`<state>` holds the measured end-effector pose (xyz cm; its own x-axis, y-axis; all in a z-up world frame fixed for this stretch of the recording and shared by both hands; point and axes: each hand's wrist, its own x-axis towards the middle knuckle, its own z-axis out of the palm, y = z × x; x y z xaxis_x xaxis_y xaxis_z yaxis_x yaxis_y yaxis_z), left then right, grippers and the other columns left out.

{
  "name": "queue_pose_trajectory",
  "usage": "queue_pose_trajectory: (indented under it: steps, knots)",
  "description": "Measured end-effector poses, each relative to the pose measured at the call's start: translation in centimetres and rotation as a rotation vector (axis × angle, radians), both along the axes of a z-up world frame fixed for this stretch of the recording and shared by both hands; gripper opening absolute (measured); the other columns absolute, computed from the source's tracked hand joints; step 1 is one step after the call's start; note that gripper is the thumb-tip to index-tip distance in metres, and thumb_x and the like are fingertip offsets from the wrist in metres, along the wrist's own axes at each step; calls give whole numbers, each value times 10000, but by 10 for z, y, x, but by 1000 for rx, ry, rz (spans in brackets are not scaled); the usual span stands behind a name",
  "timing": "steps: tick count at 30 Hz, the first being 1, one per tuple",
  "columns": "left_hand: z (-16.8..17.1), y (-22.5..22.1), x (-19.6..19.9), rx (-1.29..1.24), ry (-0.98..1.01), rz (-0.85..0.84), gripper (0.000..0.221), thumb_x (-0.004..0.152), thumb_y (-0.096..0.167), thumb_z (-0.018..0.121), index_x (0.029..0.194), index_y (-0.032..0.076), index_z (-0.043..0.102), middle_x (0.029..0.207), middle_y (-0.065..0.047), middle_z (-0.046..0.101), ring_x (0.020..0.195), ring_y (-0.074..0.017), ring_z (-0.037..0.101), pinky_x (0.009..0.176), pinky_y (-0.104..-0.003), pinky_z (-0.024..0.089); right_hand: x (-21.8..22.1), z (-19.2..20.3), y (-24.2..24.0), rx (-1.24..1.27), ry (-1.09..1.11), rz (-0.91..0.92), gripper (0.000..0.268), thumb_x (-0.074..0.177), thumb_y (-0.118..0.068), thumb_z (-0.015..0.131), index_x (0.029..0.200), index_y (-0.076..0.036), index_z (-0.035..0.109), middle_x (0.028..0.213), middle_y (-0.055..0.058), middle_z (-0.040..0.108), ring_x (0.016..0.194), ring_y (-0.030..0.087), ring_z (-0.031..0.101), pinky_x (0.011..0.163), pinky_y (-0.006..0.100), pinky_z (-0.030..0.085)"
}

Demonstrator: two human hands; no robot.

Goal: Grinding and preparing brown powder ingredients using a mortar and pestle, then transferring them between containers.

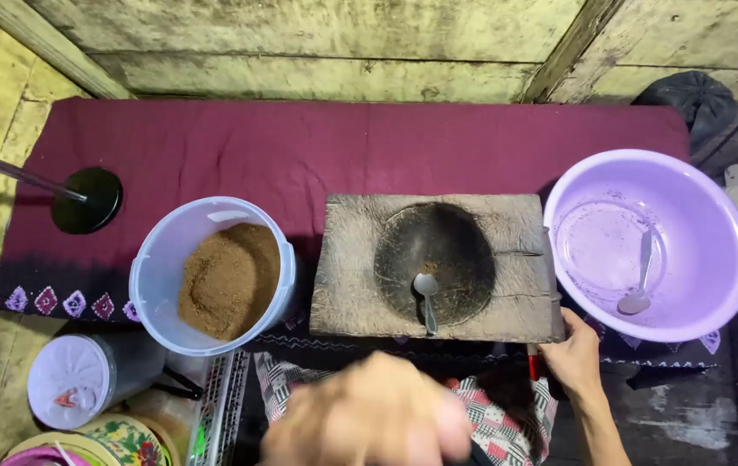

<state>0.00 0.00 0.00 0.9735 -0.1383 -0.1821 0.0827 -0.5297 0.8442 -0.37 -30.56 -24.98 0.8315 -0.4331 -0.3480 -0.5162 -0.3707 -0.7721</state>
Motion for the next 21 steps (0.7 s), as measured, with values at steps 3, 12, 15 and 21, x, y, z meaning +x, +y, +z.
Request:
queue_pose_trajectory:
  steps: [3,12,15,21]
  knots:
    - [-53,14,14,-317,-783,-79,230,989,211,615,1035,1,696,1030,-151,761,980,-285,761,945,-379,606,4,8,2,-5,31,-10,462,719,-63,787,1179,-33,765,991,86,790,885,166,651,802,338,500]
    - [-180,29,2,432,-1155,-19,351,1019,412,584,1147,116,724,1210,-86,736,1158,-253,709,1069,-420,446,14,-23,-18,-183,-54,-20,387,765,-157,728,1130,-44,789,1003,83,803,907,141,656,814,342,482]
    - [-192,19,5,496,-1219,72,356,997,437,588,1077,134,757,1144,-53,764,1086,-210,710,1036,-387,434,26,-14,-14,-240,-13,-20,462,746,-286,771,1144,-54,795,1027,114,807,934,197,714,802,378,505]
    - [-241,11,30,570,-1465,242,366,985,481,514,1007,174,713,1048,-9,763,984,-172,643,964,-371,355,41,-26,-8,-238,-95,-84,480,738,-384,788,1085,-53,798,976,98,804,928,233,725,845,369,499]
